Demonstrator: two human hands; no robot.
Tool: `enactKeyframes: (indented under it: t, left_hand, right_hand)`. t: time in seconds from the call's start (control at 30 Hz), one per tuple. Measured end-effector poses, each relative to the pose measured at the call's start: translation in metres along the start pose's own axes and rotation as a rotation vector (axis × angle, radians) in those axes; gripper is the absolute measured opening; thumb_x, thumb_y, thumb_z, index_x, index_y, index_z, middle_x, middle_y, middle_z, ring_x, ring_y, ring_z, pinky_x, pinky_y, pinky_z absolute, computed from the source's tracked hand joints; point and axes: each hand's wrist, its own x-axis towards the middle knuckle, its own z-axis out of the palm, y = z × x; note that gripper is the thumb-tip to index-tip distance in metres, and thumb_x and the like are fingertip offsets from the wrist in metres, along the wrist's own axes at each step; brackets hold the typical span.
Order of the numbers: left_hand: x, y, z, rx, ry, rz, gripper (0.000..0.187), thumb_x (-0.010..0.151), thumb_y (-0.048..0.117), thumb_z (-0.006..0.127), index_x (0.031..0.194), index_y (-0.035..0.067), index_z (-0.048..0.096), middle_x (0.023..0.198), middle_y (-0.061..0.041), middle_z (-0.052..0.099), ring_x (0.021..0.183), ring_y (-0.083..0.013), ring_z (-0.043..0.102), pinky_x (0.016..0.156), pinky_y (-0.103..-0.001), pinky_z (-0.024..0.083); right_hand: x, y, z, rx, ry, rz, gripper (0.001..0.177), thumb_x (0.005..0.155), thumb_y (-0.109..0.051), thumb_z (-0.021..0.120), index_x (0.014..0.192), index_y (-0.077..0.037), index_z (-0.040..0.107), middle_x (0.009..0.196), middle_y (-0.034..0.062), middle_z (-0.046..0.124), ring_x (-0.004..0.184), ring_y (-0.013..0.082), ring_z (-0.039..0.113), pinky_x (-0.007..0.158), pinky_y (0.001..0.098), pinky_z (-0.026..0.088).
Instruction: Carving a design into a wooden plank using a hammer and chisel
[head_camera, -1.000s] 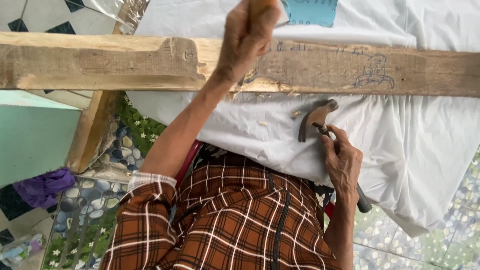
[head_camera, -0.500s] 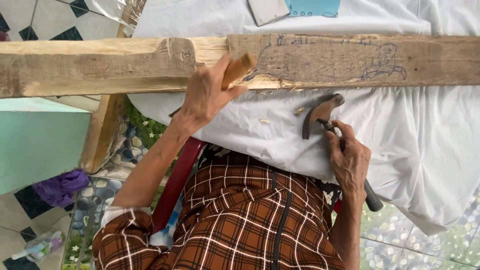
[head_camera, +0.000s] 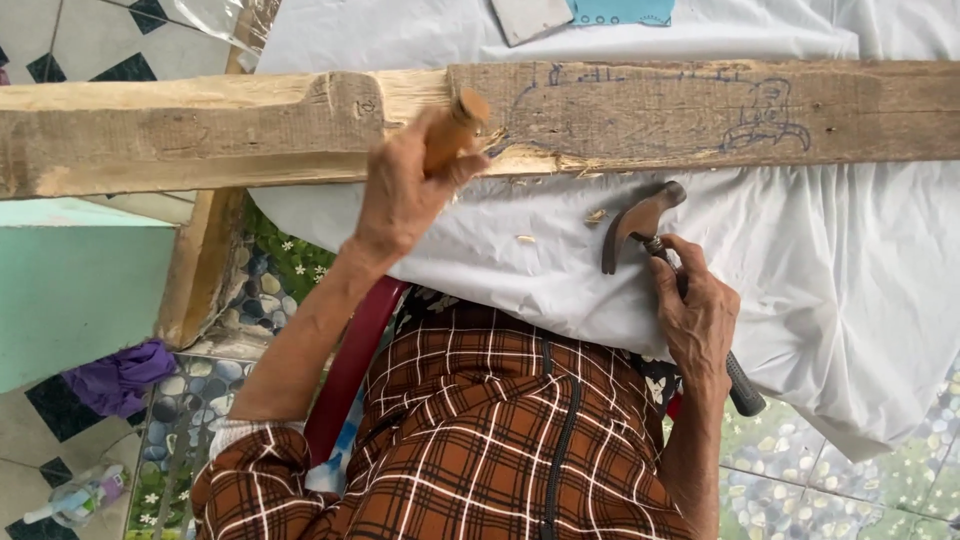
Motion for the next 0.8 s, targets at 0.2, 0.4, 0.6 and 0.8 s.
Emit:
enactKeyframes:
  t: [0.2, 0.4, 0.6, 0.8]
  left_hand:
    - [0.049, 0.025, -0.007, -0.709, 0.138, 0.195, 0.044, 0.102, 0.049, 0.067, 0.091, 0.009, 0.055, 0.068, 0.002, 0.052, 0.053, -0.0103, 0.048, 0.041, -0.025, 0.045]
    - [0.060, 0.045, 0.003, -0.800, 0.399, 0.324, 0.018, 0.115, 0.033, 0.053, 0.119, 0.017, 0.059, 0.074, 0.000, 0.026, 0.059, -0.0130, 0.025, 0.053, -0.030, 0.034]
    - [0.066, 0.045, 0.000, -0.824, 0.472, 0.210, 0.023, 0.107, 0.034, 0.056, 0.097, 0.015, 0.047, 0.077, -0.001, 0.046, 0.062, -0.0149, 0.049, 0.051, -0.027, 0.036]
    - [0.071, 0.035, 0.003, -0.815, 0.530, 0.205, 0.028, 0.104, 0.036, 0.058, 0.093, 0.015, 0.045, 0.074, -0.001, 0.048, 0.060, -0.0138, 0.052, 0.048, -0.027, 0.033]
  right_hand:
    - [0.000, 0.000, 0.001, -0.149, -0.019, -0.073, 0.032, 0.111, -0.033, 0.056, 0.136, -0.015, 0.062, 0.068, 0.0064, 0.061, 0.056, 0.0212, 0.057, 0.063, 0.0359, 0.044]
    - [0.001, -0.003, 0.000, -0.138, -0.036, -0.019, 0.029, 0.110, -0.032, 0.058, 0.134, -0.017, 0.062, 0.062, 0.0028, 0.050, 0.054, 0.0200, 0.048, 0.065, 0.0357, 0.042]
    - [0.000, 0.001, 0.002, -0.154, -0.021, -0.042, 0.030, 0.110, -0.032, 0.058, 0.136, -0.018, 0.063, 0.065, 0.0049, 0.056, 0.056, 0.0227, 0.054, 0.065, 0.0367, 0.044]
    - [0.000, 0.007, 0.004, -0.164, -0.021, -0.043, 0.031, 0.110, -0.036, 0.057, 0.136, -0.019, 0.062, 0.066, 0.0034, 0.055, 0.056, 0.0217, 0.054, 0.064, 0.0361, 0.043]
